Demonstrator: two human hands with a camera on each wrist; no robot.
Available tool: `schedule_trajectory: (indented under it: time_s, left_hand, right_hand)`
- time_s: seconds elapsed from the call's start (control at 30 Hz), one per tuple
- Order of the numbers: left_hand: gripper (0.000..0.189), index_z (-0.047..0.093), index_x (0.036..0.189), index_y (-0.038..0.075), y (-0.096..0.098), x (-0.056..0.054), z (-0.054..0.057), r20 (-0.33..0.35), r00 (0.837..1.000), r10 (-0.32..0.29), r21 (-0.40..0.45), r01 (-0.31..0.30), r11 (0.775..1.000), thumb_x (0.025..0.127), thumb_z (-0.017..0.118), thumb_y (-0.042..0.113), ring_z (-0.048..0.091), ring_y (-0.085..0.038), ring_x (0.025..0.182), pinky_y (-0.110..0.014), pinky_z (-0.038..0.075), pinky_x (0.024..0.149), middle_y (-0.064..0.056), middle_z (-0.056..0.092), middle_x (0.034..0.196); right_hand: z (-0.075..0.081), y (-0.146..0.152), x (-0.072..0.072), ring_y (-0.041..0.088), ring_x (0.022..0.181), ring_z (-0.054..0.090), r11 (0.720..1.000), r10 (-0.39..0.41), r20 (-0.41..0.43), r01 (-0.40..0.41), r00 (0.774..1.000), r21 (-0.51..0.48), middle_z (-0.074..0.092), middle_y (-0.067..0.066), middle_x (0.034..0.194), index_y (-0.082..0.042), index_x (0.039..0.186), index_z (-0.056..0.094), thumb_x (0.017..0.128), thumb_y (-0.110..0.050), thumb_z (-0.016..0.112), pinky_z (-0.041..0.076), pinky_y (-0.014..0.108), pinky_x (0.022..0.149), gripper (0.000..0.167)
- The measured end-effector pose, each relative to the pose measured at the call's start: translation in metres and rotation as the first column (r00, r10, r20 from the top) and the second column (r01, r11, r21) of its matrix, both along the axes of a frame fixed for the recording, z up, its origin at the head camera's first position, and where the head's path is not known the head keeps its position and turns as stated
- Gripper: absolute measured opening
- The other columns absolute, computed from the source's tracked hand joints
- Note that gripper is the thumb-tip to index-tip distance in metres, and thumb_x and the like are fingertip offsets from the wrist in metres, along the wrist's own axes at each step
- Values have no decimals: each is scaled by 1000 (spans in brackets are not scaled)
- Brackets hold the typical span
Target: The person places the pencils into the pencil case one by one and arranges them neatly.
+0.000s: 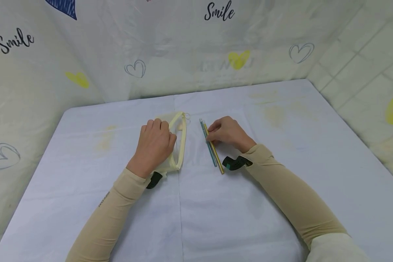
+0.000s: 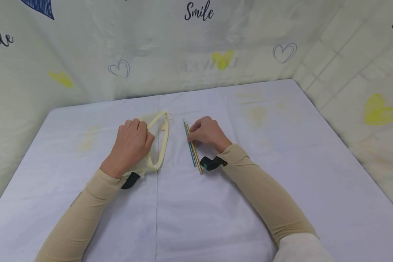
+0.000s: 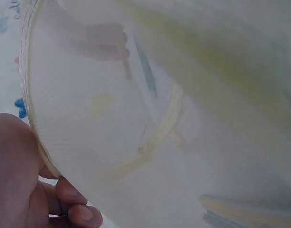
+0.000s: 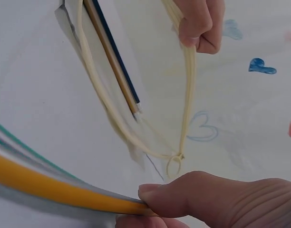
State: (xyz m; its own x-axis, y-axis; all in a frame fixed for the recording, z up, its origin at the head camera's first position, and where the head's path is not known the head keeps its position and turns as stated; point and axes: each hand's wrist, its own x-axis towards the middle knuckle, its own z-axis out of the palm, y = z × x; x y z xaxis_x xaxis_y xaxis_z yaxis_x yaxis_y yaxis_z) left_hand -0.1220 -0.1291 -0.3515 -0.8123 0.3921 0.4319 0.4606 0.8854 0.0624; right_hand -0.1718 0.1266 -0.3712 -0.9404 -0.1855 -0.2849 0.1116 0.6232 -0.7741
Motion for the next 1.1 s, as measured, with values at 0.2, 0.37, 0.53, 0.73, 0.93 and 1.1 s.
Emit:
schedule_trajectory:
  time_s: [0.2,0.37,0.53,0.73,0.93,1.1]
  left_hand:
    - [27,32,67,10,-1,1,0,-28,1000,-6,4,6,1000,91,44,4,28,-25,64,-31,18,62,-5,27,69]
    - [31,27,67,12,-1,1,1,-101,995,-26,12,27,1000,89,46,3,22,-21,63,-29,16,61,0,19,70]
    - [35,24,67,13,-3,3,3,-153,988,-36,17,40,999,88,49,1,19,-20,63,-30,16,60,0,17,70]
    - [33,25,68,12,-4,3,3,-103,994,-30,18,32,999,89,47,2,22,-21,64,-30,16,63,-1,18,71]
    - [27,34,68,9,-4,1,2,-3,1000,2,-3,-2,1000,93,45,5,29,-25,65,-32,19,64,-5,27,71]
    - [25,40,70,7,-2,1,3,28,1000,10,-11,-9,1000,94,46,6,33,-27,67,-34,24,64,-7,34,71]
  right_hand:
    - [2,1,-1,17,78,73,996,-20,29,23,999,-81,76,8,96,-3,114,71,83,-16,77,56,29,77,33]
    - [5,-1,-2,18,81,74,991,-47,55,54,997,-126,76,9,101,-4,115,70,85,-14,74,58,30,81,32]
    - [6,-9,-3,16,81,73,979,-32,75,46,997,-198,76,10,102,-2,116,69,86,-11,71,60,30,83,32]
    - [12,-13,-1,18,90,75,965,-23,105,49,994,-256,75,13,115,-2,124,68,89,-14,69,58,34,96,37]
    - [14,-19,-3,22,101,74,911,-51,119,95,992,-400,69,15,125,2,130,63,93,-16,69,57,36,101,42]
    - [10,-29,-5,25,100,73,840,-109,132,162,985,-518,67,16,121,5,128,60,94,-11,68,59,33,97,39]
